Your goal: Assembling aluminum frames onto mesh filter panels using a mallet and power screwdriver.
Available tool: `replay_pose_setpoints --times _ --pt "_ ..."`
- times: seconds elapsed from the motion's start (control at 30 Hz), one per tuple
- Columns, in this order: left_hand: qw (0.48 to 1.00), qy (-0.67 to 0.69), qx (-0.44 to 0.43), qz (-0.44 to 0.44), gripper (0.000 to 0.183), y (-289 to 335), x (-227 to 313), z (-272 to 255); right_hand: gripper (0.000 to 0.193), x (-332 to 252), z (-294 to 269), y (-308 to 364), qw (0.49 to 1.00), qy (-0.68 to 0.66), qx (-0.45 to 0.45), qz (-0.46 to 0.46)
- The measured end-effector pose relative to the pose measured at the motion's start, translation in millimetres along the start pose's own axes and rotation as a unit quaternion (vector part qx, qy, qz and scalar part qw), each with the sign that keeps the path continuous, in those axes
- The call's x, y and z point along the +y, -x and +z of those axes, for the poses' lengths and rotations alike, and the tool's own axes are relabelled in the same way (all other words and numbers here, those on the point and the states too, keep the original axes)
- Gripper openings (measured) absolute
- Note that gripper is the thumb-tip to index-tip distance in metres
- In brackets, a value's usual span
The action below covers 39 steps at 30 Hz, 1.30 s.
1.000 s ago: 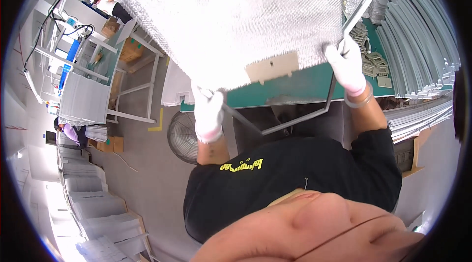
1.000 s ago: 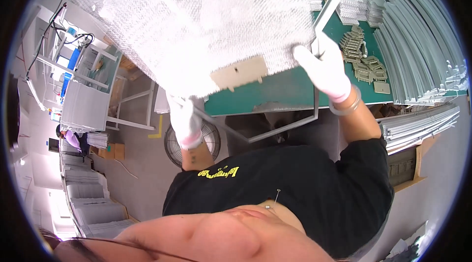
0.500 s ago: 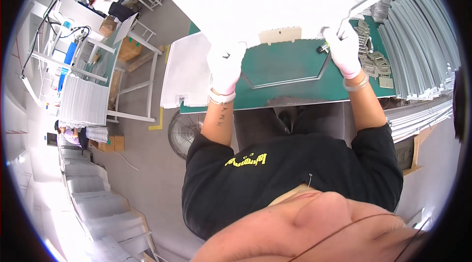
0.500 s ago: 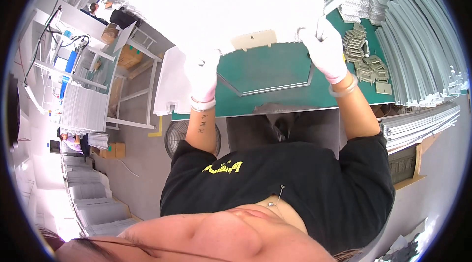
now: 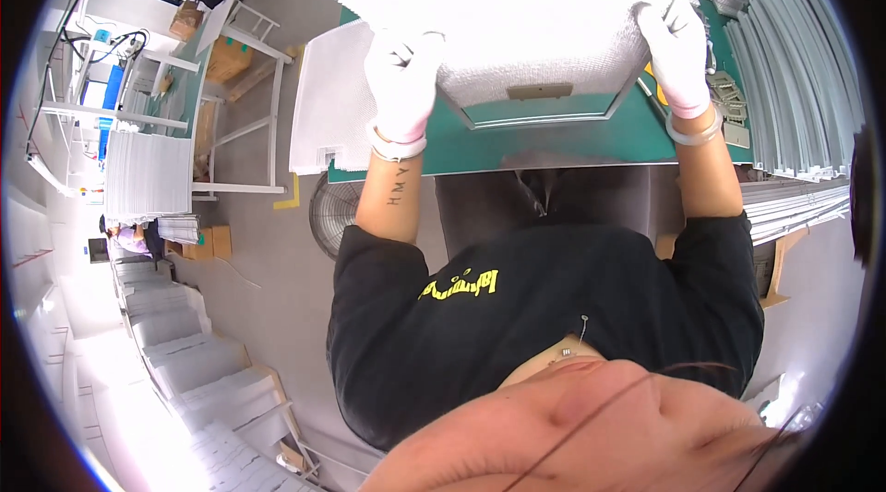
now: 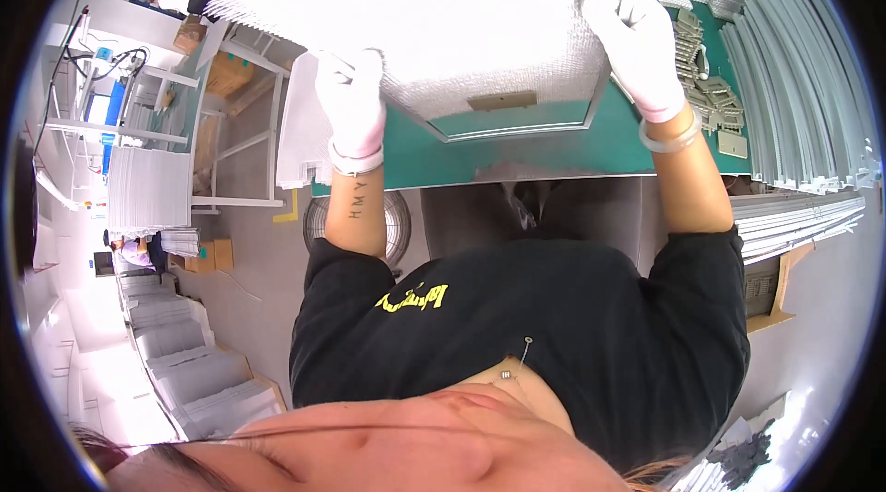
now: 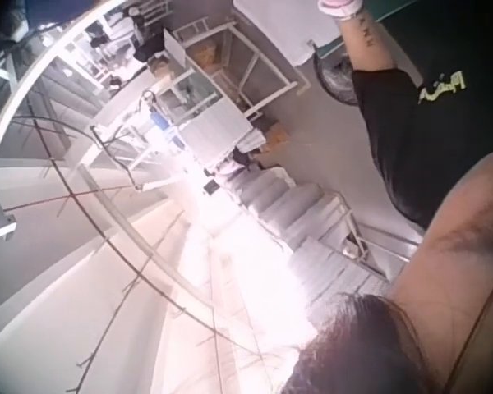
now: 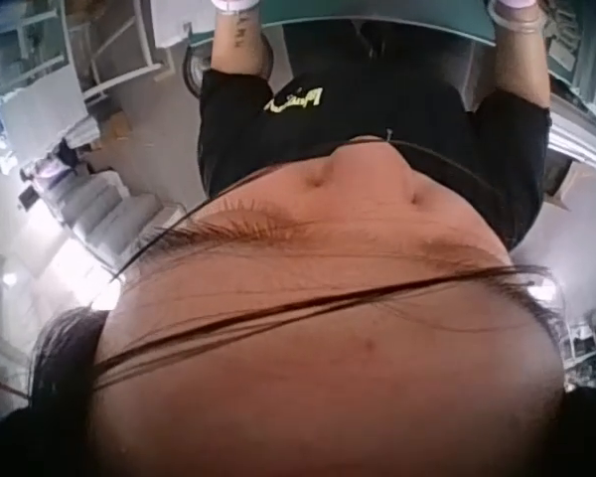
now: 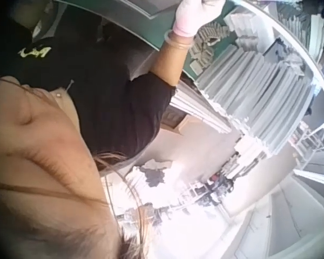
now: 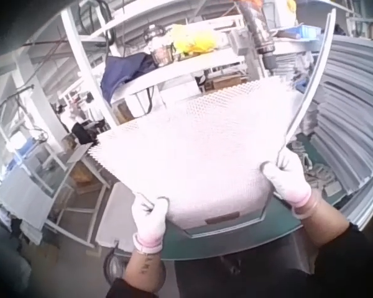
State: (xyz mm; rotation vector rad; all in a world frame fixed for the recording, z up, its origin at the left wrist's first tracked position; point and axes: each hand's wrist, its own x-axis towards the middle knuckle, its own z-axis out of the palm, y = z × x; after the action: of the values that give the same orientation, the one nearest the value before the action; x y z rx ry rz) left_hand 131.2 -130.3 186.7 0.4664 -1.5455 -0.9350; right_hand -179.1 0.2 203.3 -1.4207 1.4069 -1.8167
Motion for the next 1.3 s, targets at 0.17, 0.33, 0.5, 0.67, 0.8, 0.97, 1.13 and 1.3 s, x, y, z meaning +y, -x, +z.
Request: replay_pose_setpoints --times 0.17,0.33,0.5,0.67,0.8,0.97,1.13,1.3 --pt "0.997 0.017 0.047 -0.064 0.020 59 -33 28 0.033 69 11 46 0.995 -0.091 0.007 0.035" --pt "0.981 0.035 -0.069 -0.180 0.035 50 -31 4 0.039 83 -9 42 0.989 -0.091 -0.040 0.110" --pt "0.969 0.058 -0.069 -0.231 0.052 39 -7 15 0.064 44 12 33 0.991 -0.084 -0.049 0.092" --pt "0.934 -0.300 0.074 -0.181 0.110 152 -82 55 0.094 115 46 112 0.976 0.208 0.047 0.040" --pt "0.906 -0.311 0.153 -0.242 0.114 160 -93 71 0.095 132 66 125 0.953 0.264 0.130 0.072" --pt "0.982 -0.004 0.089 -0.165 0.073 123 -53 38 0.076 101 27 107 0.996 0.054 0.047 0.051" --pt "0.998 -0.020 0.011 -0.054 0.046 19 31 -9 0.029 16 -30 12 0.999 0.017 0.035 -0.008" --pt "0.987 -0.104 0.067 0.102 0.024 9 29 12 0.024 2 -48 3 0.985 0.133 0.018 -0.112"
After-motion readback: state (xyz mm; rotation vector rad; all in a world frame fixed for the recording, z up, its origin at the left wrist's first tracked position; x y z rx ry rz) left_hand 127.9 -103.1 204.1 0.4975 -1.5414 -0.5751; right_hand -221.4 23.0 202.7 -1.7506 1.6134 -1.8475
